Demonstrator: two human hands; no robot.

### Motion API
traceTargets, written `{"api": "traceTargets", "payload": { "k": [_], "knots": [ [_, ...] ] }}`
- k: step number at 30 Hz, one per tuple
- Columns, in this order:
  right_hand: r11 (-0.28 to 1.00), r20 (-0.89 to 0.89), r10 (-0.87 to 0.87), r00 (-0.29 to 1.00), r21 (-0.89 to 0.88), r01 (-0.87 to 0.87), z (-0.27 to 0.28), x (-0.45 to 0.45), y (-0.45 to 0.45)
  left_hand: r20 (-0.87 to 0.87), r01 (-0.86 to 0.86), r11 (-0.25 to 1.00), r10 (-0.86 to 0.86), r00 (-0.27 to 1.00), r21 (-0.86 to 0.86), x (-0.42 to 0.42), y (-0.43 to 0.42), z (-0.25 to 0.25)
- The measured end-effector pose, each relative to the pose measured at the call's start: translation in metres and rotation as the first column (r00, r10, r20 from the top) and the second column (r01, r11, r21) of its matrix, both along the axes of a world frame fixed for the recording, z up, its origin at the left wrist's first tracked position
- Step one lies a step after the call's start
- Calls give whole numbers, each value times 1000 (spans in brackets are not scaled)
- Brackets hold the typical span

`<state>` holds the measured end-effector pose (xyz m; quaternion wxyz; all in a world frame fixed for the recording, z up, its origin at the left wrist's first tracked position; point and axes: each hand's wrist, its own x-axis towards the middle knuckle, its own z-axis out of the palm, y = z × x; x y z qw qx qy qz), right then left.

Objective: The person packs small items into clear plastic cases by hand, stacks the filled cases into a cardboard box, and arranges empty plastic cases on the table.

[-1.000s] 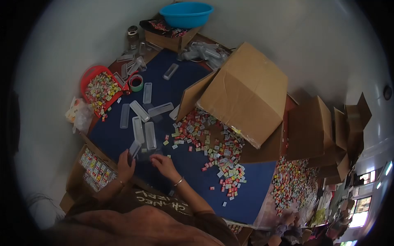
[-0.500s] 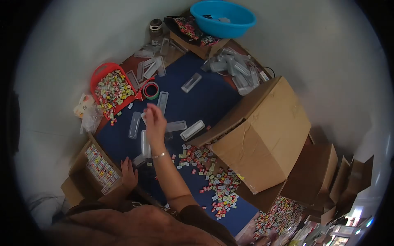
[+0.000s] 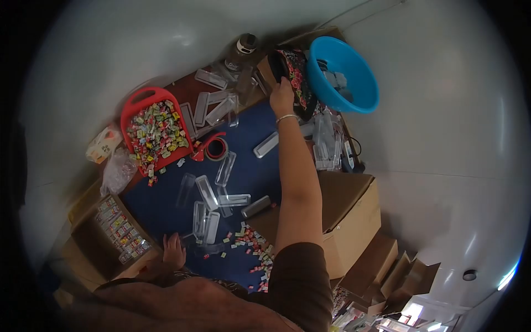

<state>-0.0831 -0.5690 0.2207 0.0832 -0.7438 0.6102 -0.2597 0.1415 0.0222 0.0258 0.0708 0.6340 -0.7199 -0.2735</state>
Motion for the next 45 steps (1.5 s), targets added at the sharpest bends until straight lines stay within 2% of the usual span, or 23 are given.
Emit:
{"api": "traceTargets", "payload": {
  "k": [3,5,8,10,12,16,18,19,21,22,24,28,30,37,42,45],
  "knots": [
    [996,-107,-86,991,14,88,6,-24,-15,9,19,1000,-19,1000,23,0,1,-3],
    [987,-164,-94,982,-146,70,15,-45,-27,3,21,1000,-21,1000,14,-2,3,-6],
    [993,-166,-122,979,-26,119,41,-70,-42,11,18,1000,-18,1000,-9,-3,3,-7],
    [992,-178,-116,977,-66,106,45,-74,-45,16,14,1000,-13,1000,-20,-5,3,-7],
    [998,-254,-33,967,-57,19,47,-72,-41,-2,2,1000,-2,1000,6,-5,2,-5],
    [993,-369,-1,929,-113,-44,37,-67,-34,2,-14,1000,14,1000,3,-8,4,-11],
    [999,-516,-14,857,-35,-4,36,-60,-30,-2,-14,1000,14,1000,-12,-8,5,-13],
    [999,-516,-13,856,-33,-5,40,-49,-26,-2,-15,1000,15,1000,-11,-8,4,-13],
    [990,-670,-50,741,65,125,46,-33,-17,-15,-19,1000,19,1000,6,-8,4,-11],
    [989,-669,-52,741,67,130,38,-34,-19,-14,-14,1000,14,1000,7,-7,4,-10],
    [990,-784,-116,610,-43,133,27,-36,-26,1,-13,1000,13,1000,-9,-7,3,-9],
    [998,-791,-70,607,-50,50,29,-39,-25,-2,-15,1000,15,1000,-5,-8,3,-10],
    [988,-788,-22,615,-111,-106,32,-41,-18,14,-41,999,41,999,-16,-10,6,-14],
    [977,-801,-84,592,-183,-108,44,-53,-23,-15,-45,999,45,999,22,-9,2,-6],
    [981,-882,-115,457,-173,-86,52,-61,-26,29,-54,998,53,998,36,-11,7,-14],
    [985,-888,-113,446,-158,-65,48,-67,-25,52,-42,999,41,998,17,-11,9,-17]
  ]
}}
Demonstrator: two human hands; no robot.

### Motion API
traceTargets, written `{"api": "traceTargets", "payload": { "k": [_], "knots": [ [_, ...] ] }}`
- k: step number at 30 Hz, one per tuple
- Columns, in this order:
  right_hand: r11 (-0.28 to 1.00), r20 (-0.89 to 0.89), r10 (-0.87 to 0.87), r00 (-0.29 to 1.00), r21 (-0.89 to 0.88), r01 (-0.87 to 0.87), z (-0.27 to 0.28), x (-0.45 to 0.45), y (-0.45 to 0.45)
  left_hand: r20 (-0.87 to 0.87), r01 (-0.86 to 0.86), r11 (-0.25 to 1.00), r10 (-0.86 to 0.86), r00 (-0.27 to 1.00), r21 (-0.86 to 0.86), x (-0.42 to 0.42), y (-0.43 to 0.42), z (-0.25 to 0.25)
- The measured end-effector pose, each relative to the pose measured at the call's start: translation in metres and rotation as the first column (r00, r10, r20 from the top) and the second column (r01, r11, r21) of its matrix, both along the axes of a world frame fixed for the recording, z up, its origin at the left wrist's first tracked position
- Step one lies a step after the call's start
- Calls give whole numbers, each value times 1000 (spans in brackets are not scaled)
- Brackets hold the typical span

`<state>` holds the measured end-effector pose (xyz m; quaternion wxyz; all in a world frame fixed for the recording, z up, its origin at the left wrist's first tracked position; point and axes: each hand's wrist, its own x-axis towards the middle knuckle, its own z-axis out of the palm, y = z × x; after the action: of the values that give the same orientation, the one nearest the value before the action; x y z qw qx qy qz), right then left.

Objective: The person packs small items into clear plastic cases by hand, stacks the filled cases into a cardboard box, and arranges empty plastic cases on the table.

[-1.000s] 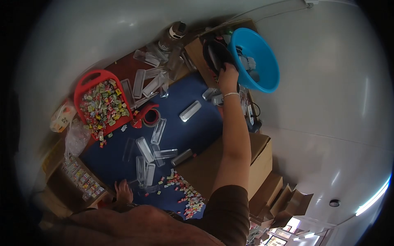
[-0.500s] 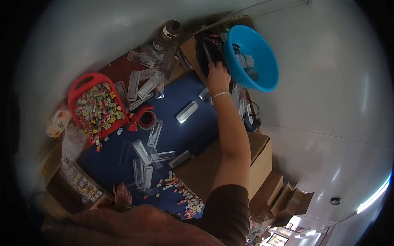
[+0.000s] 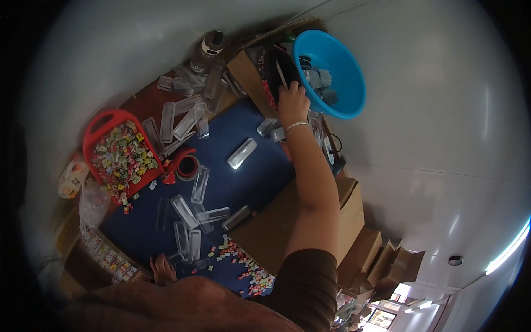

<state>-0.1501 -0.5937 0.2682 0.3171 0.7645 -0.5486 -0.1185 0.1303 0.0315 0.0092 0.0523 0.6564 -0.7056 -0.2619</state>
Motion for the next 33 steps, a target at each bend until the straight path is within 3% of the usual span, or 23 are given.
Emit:
{"api": "traceTargets", "payload": {
  "k": [4,6,10,12,13,15,17,19,22,24,28,30,32,33],
  "knots": [
    [993,55,78,995,87,-83,-7,-11,-2,-8,21,999,-21,1000,-26,5,-11,13],
    [990,80,84,993,106,-93,-9,-11,-1,-209,-37,997,49,977,60,11,-19,27],
    [980,245,126,961,118,-158,1,-12,13,-339,-36,998,54,939,59,28,-17,23],
    [974,503,220,836,-157,-162,2,-6,29,-442,-43,998,60,895,49,36,-15,24],
    [971,504,234,831,-169,-172,-3,-4,34,-439,-54,998,64,896,37,41,-16,27],
    [957,644,156,749,-285,46,-21,3,46,-566,-71,987,143,812,147,57,-15,33],
    [958,633,93,768,-267,103,-31,5,44,-497,-104,993,120,860,61,64,-9,26],
    [959,530,-269,804,72,273,-32,5,31,-414,-127,992,105,904,-26,71,-2,19],
    [969,508,-246,826,114,218,-21,-2,6,-401,-210,977,211,891,48,82,6,10],
    [972,523,-229,821,76,222,-5,-1,5,-396,-255,951,169,903,-176,82,9,7],
    [969,586,-236,775,85,231,36,5,9,-310,-334,901,246,918,-278,82,17,-18],
    [972,604,-227,764,87,220,49,6,13,-639,-677,723,588,496,140,80,27,-59],
    [988,594,-151,790,74,134,54,-2,21,-559,-665,719,641,525,200,106,-16,22],
    [988,589,-150,794,68,136,59,-4,27,-470,-658,706,689,552,262,89,-50,100]
  ]
}}
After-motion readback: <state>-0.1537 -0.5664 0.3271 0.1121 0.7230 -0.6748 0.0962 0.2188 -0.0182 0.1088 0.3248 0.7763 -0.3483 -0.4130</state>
